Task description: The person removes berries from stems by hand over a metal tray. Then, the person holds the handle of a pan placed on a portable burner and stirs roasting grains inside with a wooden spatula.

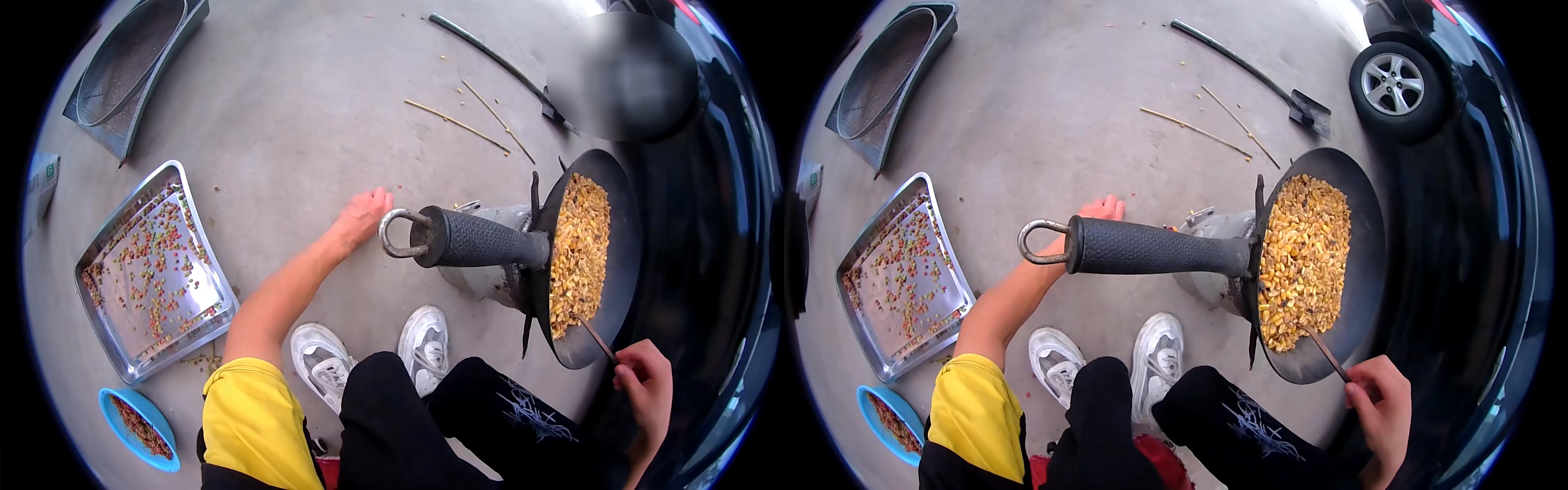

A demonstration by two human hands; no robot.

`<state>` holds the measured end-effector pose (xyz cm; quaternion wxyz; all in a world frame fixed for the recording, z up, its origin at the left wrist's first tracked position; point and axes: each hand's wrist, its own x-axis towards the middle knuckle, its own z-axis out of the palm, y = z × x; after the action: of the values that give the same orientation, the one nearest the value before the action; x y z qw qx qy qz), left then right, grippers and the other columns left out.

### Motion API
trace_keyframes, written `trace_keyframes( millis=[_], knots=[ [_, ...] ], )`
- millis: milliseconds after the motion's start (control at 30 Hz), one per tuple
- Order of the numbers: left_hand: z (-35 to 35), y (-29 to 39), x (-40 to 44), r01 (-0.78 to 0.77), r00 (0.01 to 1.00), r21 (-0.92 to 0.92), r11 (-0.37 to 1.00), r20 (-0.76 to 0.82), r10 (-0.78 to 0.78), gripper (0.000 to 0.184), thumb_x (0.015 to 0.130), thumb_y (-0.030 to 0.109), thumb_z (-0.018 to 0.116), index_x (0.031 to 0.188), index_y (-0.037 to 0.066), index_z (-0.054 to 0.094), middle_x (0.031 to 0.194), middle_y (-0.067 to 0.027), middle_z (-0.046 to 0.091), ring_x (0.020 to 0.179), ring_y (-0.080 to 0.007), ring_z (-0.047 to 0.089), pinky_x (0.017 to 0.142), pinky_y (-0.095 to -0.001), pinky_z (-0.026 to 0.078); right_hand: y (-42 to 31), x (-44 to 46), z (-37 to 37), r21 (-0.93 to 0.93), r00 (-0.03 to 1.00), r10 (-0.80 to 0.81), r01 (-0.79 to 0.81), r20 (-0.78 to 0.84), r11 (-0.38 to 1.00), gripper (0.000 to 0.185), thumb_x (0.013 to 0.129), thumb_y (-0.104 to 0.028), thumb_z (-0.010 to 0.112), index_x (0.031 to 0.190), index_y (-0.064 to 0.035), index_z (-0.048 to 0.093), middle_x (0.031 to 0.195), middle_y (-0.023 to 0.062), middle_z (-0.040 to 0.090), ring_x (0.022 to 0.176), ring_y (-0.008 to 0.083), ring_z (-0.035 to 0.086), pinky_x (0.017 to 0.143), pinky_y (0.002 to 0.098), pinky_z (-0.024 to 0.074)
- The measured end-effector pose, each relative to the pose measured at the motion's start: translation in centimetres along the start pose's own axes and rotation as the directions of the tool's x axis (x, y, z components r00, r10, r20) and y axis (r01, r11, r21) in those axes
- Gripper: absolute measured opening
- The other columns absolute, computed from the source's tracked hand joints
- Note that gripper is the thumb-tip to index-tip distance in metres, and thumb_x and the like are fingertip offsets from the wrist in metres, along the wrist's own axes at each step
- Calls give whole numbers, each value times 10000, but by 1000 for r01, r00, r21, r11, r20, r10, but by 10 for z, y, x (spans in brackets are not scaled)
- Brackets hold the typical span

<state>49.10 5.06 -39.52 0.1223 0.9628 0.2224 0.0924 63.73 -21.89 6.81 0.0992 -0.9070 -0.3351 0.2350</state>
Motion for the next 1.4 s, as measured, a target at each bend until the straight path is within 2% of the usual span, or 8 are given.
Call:
trace_keyframes(
  millis=[433,533,633,767,900,1000,1200,1400],
  knots=[
    [-25,-2,-26,147,920,-345,927,-296,-256,295,905,266,519,821,7,631,777,-200,654,700,-391,631,661,-485,484,2,-11,-3,-7,993,-106,106,52,994,124,811,46,640,932,35,619,826,94,582,649,163,622,593,267,497],
    [-57,-18,-75,668,523,-610,426,-23,-852,471,953,354,509,694,-25,614,655,-179,615,560,-317,554,563,-444,417,9,-18,-1,-37,978,-205,206,27,978,123,820,27,638,942,28,625,838,103,587,699,191,635,638,289,511],
    [-187,-4,-113,314,391,-915,-252,366,-845,451,981,344,511,616,107,392,517,39,351,389,-58,314,356,-269,245,14,-24,-3,38,976,-220,219,3,975,124,820,-2,646,941,22,625,851,118,599,742,220,647,679,318,520],
    [-358,65,-73,234,740,-971,55,141,-658,432,999,335,486,639,159,326,534,94,279,391,-11,197,344,-209,140,33,-24,-1,58,950,-303,307,-72,950,138,796,-28,663,921,22,632,845,144,636,757,240,659,693,346,525],
    [-432,173,18,253,966,-843,474,250,-71,375,992,351,485,1024,-3,605,1040,-126,637,985,-188,629,853,-315,505,60,-14,-3,-55,944,-293,288,-150,956,128,771,-51,668,891,-5,673,846,175,676,768,294,665,698,379,529],
    [-433,200,107,-239,945,-95,966,207,254,322,873,184,555,1078,-52,633,1103,-268,631,1034,-376,618,865,-456,497,56,-8,-6,-72,960,-220,210,-175,975,119,766,-67,673,875,-24,686,853,172,682,796,305,670,716,381,536],
    [-501,184,80,-67,896,-59,996,-442,34,253,917,168,488,993,13,673,898,-215,683,810,-357,673,741,-462,521,74,-7,13,7,911,-236,254,-338,967,107,759,-88,680,850,-32,688,825,155,686,782,287,673,722,369,539],
    [-407,129,-141,265,849,-923,281,86,-521,301,953,264,564,843,0,657,557,32,473,474,-59,433,437,-241,304,84,-8,14,80,857,-324,385,-401,919,77,764,-85,689,821,-34,679,821,158,680,789,322,661,718,393,528]
  ],
)
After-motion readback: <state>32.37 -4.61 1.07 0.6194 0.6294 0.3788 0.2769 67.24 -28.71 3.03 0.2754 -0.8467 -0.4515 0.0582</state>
